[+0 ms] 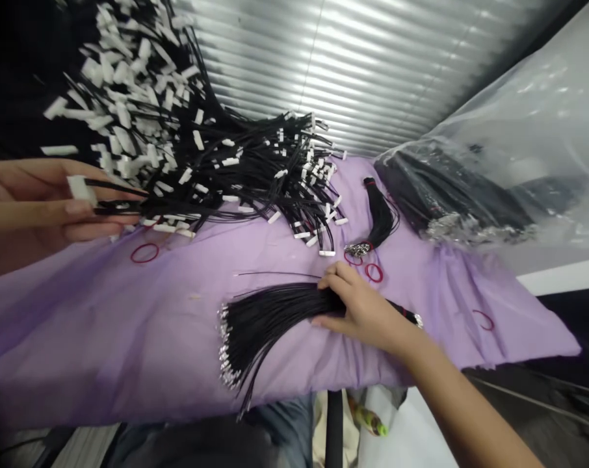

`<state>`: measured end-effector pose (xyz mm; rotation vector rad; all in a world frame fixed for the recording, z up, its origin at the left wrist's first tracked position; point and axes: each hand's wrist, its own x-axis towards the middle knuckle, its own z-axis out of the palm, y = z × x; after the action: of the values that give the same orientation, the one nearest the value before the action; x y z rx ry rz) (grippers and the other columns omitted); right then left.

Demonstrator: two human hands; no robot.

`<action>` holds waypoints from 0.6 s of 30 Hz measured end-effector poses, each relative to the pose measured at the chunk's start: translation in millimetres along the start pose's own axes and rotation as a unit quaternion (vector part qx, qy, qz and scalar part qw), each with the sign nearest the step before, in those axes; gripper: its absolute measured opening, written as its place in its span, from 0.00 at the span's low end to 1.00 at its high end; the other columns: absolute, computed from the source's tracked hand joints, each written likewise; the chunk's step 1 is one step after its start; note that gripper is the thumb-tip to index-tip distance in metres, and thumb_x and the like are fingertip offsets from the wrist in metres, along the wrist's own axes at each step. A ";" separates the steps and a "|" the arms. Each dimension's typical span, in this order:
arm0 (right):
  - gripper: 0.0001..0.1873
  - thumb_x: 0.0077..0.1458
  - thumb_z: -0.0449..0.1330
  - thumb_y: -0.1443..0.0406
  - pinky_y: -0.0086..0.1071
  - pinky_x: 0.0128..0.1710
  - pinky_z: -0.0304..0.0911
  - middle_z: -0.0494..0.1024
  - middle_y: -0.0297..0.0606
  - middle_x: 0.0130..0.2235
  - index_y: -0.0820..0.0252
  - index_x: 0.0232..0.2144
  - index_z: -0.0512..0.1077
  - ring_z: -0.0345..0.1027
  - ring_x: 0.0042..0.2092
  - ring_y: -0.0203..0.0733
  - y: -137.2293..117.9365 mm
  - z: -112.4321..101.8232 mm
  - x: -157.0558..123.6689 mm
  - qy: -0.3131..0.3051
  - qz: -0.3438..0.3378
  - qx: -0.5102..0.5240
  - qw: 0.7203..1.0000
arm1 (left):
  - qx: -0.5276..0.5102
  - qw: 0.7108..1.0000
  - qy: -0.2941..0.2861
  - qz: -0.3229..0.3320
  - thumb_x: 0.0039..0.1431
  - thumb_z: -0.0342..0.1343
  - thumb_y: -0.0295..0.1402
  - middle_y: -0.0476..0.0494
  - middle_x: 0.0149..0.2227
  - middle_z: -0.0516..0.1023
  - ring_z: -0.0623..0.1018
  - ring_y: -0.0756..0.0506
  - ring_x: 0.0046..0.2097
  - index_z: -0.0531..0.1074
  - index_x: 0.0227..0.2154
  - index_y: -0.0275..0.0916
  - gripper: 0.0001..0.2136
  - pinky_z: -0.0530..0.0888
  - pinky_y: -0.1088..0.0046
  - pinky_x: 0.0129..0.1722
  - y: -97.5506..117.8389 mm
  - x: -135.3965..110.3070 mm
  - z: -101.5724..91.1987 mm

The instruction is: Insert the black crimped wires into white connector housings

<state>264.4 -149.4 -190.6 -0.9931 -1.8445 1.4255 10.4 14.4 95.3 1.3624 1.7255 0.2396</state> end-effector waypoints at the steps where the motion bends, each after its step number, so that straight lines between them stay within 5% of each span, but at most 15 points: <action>1: 0.19 0.55 0.61 0.56 0.41 0.48 0.63 0.61 0.45 0.48 0.58 0.44 0.61 0.60 0.49 0.45 0.1 -0.7 -0.3 -0.007 -0.008 0.001 1.000 | -0.002 1.000 -0.008 -0.020 0.50 0.61 0.21 0.41 0.43 0.80 0.81 0.39 0.41 0.76 0.39 0.34 0.11 0.79 0.67 0.42 -2.2 -0.6 0.2; 5: 0.18 0.56 0.60 0.59 0.43 0.53 0.61 0.61 0.46 0.52 0.57 0.45 0.59 0.57 0.54 0.47 -4.4 -6.7 -1.9 -0.021 -0.026 -0.009 0.999 | 0.008 0.996 -0.013 -0.089 0.47 0.66 0.26 0.37 0.37 0.82 0.82 0.40 0.35 0.76 0.40 0.34 0.15 0.80 0.72 0.36 -7.2 -2.4 6.7; 10: 0.21 0.56 0.60 0.58 0.45 0.53 0.61 0.62 0.48 0.53 0.58 0.49 0.63 0.58 0.55 0.49 -32.5 -11.9 26.0 -0.015 -0.082 -0.052 0.995 | -0.106 0.972 -0.095 -0.186 0.54 0.59 0.21 0.41 0.41 0.81 0.80 0.43 0.44 0.70 0.24 0.31 0.06 0.78 0.75 0.44 -10.7 0.6 40.7; 13: 0.11 0.57 0.59 0.64 0.44 0.49 0.64 0.69 0.47 0.46 0.61 0.43 0.67 0.65 0.49 0.49 -50.5 -9.1 56.9 0.066 -0.105 -0.066 0.990 | -0.158 0.955 -0.166 -0.186 0.55 0.58 0.18 0.45 0.34 0.81 0.81 0.48 0.41 0.70 0.26 0.30 0.05 0.76 0.78 0.45 -5.8 9.3 76.8; 16: 0.03 0.58 0.56 0.66 0.42 0.40 0.65 0.69 0.41 0.32 0.59 0.31 0.65 0.67 0.38 0.45 -52.7 -11.6 74.1 0.215 -0.077 -0.054 0.972 | -0.225 0.946 -0.222 -0.068 0.56 0.56 0.18 0.49 0.31 0.81 0.81 0.47 0.40 0.69 0.25 0.31 0.07 0.76 0.71 0.48 10.1 20.2 106.3; 18: 0.07 0.57 0.57 0.62 0.46 0.43 0.62 0.68 0.42 0.33 0.57 0.30 0.63 0.65 0.43 0.51 -44.7 -19.2 75.0 0.328 -0.056 -0.044 0.942 | -0.208 0.948 -0.240 -0.005 0.56 0.55 0.18 0.51 0.31 0.81 0.81 0.45 0.41 0.70 0.26 0.33 0.06 0.77 0.69 0.46 22.8 24.5 117.5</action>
<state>230.6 -82.7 -141.5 -1.2024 -1.4377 0.8031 112.2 1.8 28.9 0.9966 1.1913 0.2280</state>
